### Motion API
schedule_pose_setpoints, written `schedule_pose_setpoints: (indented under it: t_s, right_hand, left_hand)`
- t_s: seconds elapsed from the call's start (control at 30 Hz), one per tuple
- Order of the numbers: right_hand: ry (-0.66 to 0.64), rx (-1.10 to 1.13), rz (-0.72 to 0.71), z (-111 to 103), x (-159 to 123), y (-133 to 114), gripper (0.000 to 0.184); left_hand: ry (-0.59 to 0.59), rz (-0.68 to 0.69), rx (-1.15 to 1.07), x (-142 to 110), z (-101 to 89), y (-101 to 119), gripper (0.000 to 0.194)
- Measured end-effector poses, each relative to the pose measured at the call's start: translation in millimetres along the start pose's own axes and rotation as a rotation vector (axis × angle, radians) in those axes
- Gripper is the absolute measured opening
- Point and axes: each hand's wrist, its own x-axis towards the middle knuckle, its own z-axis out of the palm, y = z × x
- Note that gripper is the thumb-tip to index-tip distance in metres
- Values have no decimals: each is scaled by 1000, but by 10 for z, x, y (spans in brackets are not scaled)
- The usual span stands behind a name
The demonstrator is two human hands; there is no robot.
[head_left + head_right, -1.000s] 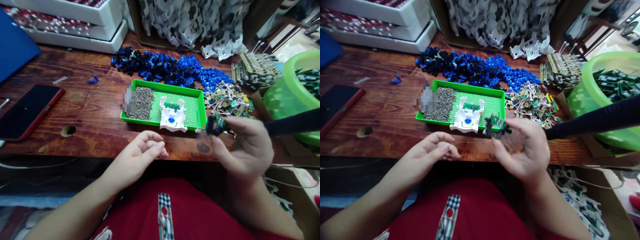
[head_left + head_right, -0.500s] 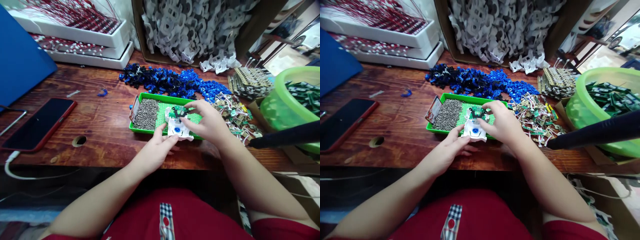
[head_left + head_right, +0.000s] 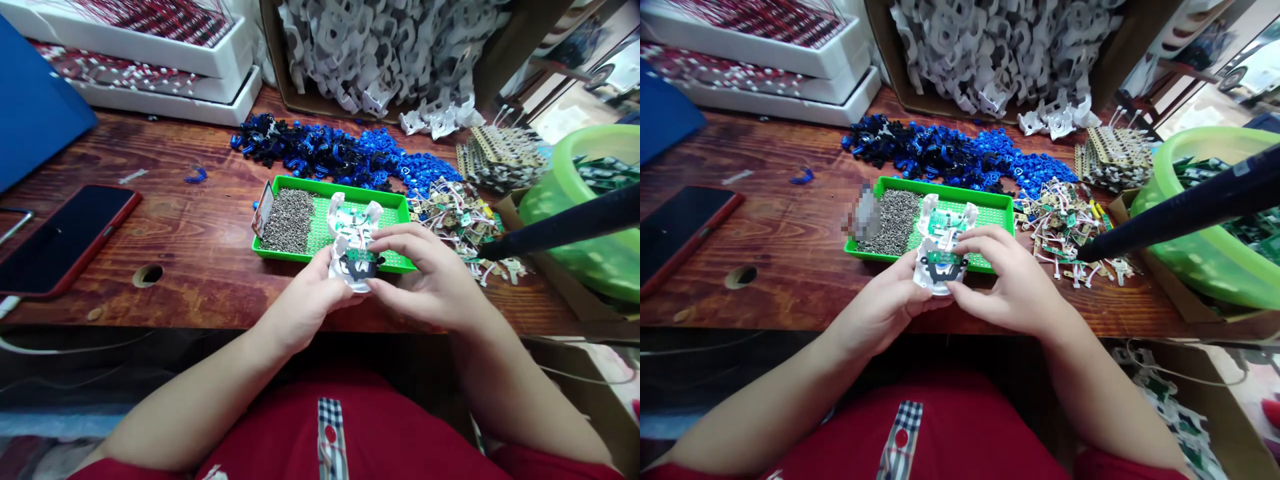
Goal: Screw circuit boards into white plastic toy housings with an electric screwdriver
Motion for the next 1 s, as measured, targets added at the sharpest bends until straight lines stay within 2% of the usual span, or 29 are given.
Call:
schedule_pose_setpoints:
  t_s: [0.1, 0.23, 0.37, 0.43, 0.5, 0.63, 0.8, 0.9, 1.0]
  right_hand:
    - [-23, -107, -63, -40, -65, -156, 34]
    - [-5, -162, -128, -63, -172, -303, 38]
    - [182, -149, -113, -72, -204, -301, 45]
    - [285, -169, -150, -60, -186, -262, 50]
    - [316, -199, -199, -34, -165, -226, 53]
    - [185, -243, -239, 16, -169, -211, 48]
    - [39, -214, -178, 12, -227, -269, 42]
    - [46, -199, -169, 0, -251, -296, 43]
    - [137, -184, -147, -5, -273, -306, 47]
  left_hand:
    - [-21, 60, 52, -112, -57, -85, 55]
    - [-35, 67, 70, -225, -134, -218, 57]
    - [-2, 24, 115, -297, -138, -309, 54]
    - [-7, 7, 147, -323, -121, -331, 54]
    - [-37, 7, 137, -343, -104, -348, 57]
    - [-83, 50, 31, -362, -87, -376, 67]
    - [-92, 55, -7, -376, -86, -362, 66]
    - [-101, 55, 7, -381, -85, -355, 66]
    - [-107, 43, 2, -377, -85, -366, 68]
